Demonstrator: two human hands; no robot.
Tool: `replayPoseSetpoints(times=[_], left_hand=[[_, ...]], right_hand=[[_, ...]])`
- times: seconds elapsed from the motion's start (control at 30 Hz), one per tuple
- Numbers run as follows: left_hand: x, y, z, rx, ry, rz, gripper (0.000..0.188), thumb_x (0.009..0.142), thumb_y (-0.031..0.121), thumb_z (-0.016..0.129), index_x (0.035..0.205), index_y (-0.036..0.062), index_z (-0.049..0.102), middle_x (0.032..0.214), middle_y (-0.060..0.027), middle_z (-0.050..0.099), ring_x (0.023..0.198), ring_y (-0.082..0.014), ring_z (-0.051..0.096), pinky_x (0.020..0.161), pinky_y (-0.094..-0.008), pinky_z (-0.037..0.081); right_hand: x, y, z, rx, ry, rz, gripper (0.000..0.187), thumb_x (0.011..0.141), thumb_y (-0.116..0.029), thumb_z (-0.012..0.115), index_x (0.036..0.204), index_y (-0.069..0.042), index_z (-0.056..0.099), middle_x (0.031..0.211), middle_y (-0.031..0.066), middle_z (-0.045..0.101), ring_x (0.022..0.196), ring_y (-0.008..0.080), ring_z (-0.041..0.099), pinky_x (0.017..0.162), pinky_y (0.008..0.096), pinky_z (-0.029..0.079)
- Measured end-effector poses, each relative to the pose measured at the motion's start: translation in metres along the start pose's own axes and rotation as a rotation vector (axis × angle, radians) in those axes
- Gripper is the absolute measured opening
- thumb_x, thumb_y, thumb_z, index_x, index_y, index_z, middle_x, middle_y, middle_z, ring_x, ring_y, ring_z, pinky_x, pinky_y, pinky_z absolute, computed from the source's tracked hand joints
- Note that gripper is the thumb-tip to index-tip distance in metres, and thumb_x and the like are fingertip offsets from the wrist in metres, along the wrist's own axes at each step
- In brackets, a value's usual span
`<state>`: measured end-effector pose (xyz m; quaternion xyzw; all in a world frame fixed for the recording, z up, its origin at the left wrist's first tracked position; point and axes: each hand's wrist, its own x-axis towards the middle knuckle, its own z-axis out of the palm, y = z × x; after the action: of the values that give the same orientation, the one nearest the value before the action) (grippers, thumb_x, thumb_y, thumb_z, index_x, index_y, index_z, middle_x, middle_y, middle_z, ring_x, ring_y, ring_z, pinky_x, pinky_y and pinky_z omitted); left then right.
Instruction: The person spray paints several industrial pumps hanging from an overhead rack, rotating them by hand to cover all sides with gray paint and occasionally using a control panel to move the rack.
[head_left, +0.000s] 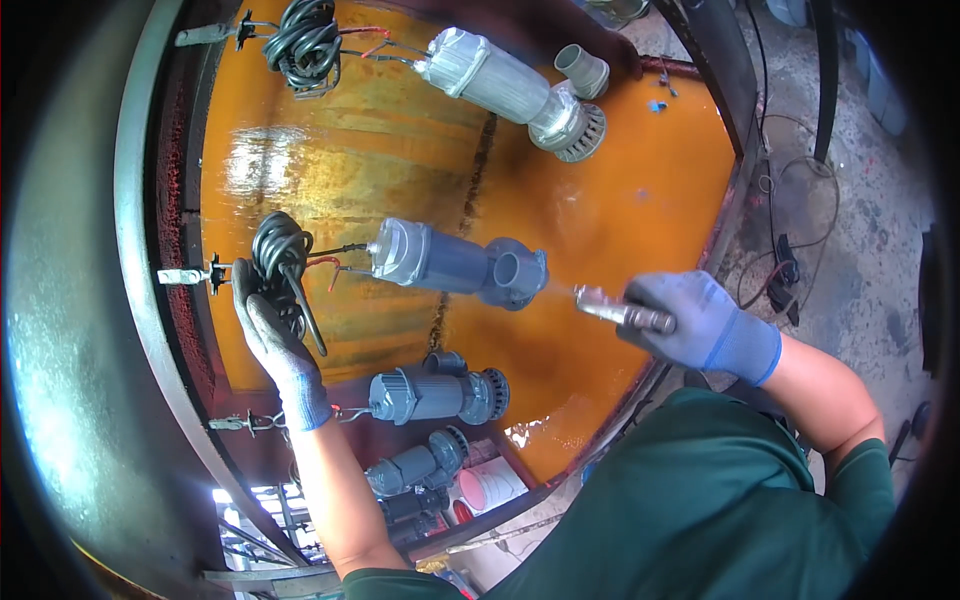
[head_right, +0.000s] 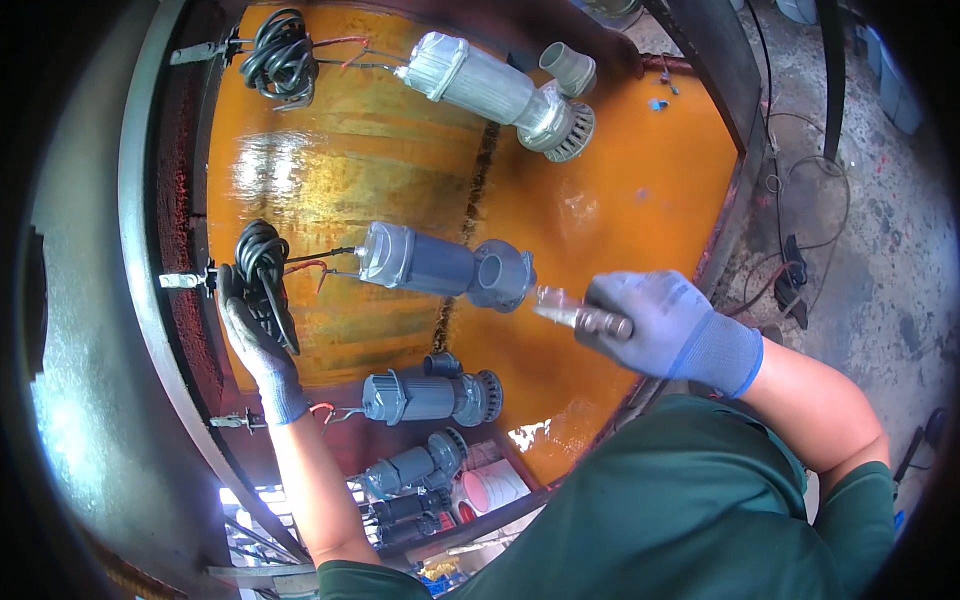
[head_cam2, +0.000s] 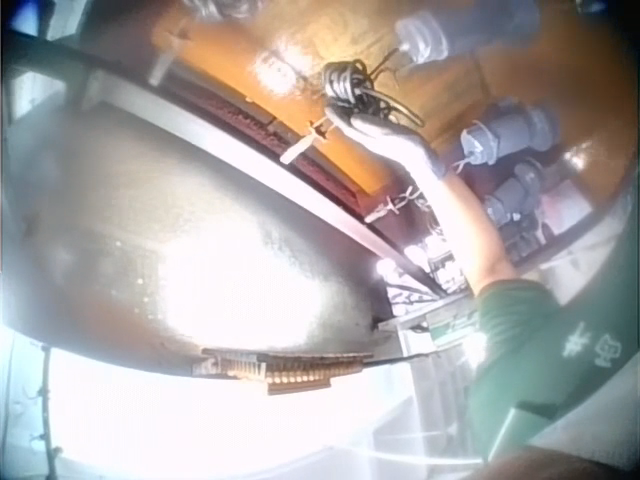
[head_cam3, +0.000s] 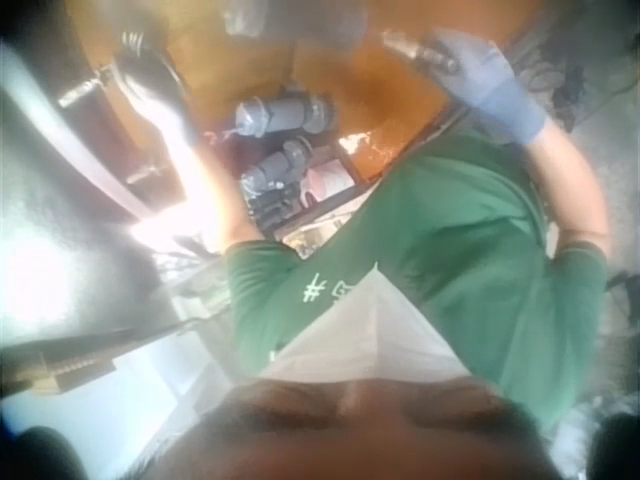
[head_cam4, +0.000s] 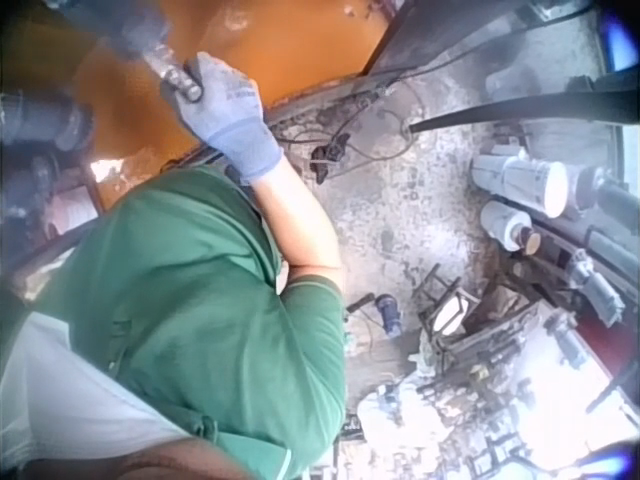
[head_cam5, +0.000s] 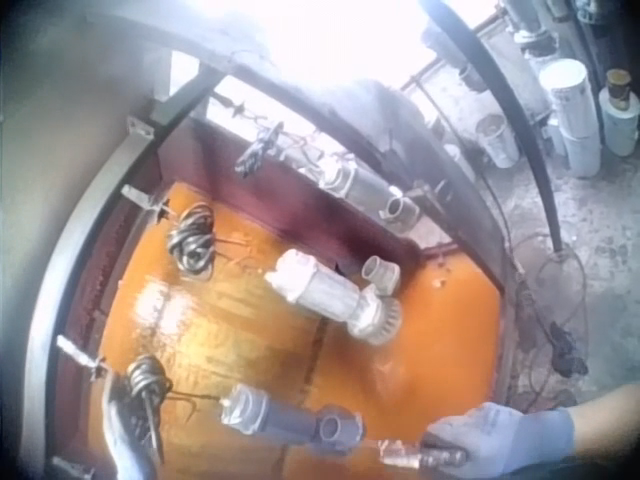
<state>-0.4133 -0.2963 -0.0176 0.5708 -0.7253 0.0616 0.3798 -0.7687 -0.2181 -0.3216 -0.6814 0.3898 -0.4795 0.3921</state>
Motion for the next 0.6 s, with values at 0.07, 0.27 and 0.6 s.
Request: replayPoseSetpoints(times=[0.07,0.27,0.6], left_hand=[[-0.005,0.012,0.002,0.056,0.022,-0.046,0.059,0.117,0.033,0.035,0.165,-0.0009,0.039,0.163,-0.0187,0.049,0.147,-0.0288,0.050,0.124,-0.0418,0.037],[-0.020,-0.020,-0.018,-0.077,0.071,0.054,0.056,0.118,0.032,0.036,0.159,-0.0042,0.044,0.158,-0.0200,0.051,0.144,-0.0290,0.052,0.124,-0.0432,0.036],[-0.036,-0.005,-0.034,-0.623,0.101,-0.300,0.044,0.116,0.028,0.040,0.135,-0.0070,0.059,0.122,-0.0113,0.065,0.107,-0.0178,0.061,0.100,-0.0335,0.046]], right_hand=[[0.007,0.006,0.005,0.025,0.012,0.063,0.025,0.091,-0.025,0.081,0.096,-0.007,0.065,0.085,0.0189,0.069,0.082,0.0418,0.070,0.070,0.0493,0.055],[0.001,0.011,0.013,0.289,-0.122,0.097,0.024,0.092,-0.023,0.080,0.096,-0.005,0.065,0.084,0.0200,0.068,0.081,0.0418,0.070,0.069,0.0489,0.054],[-0.001,0.043,0.013,0.043,0.084,0.185,0.024,0.091,-0.023,0.081,0.103,-0.005,0.070,0.087,0.0195,0.070,0.082,0.0414,0.070,0.072,0.0491,0.054]])
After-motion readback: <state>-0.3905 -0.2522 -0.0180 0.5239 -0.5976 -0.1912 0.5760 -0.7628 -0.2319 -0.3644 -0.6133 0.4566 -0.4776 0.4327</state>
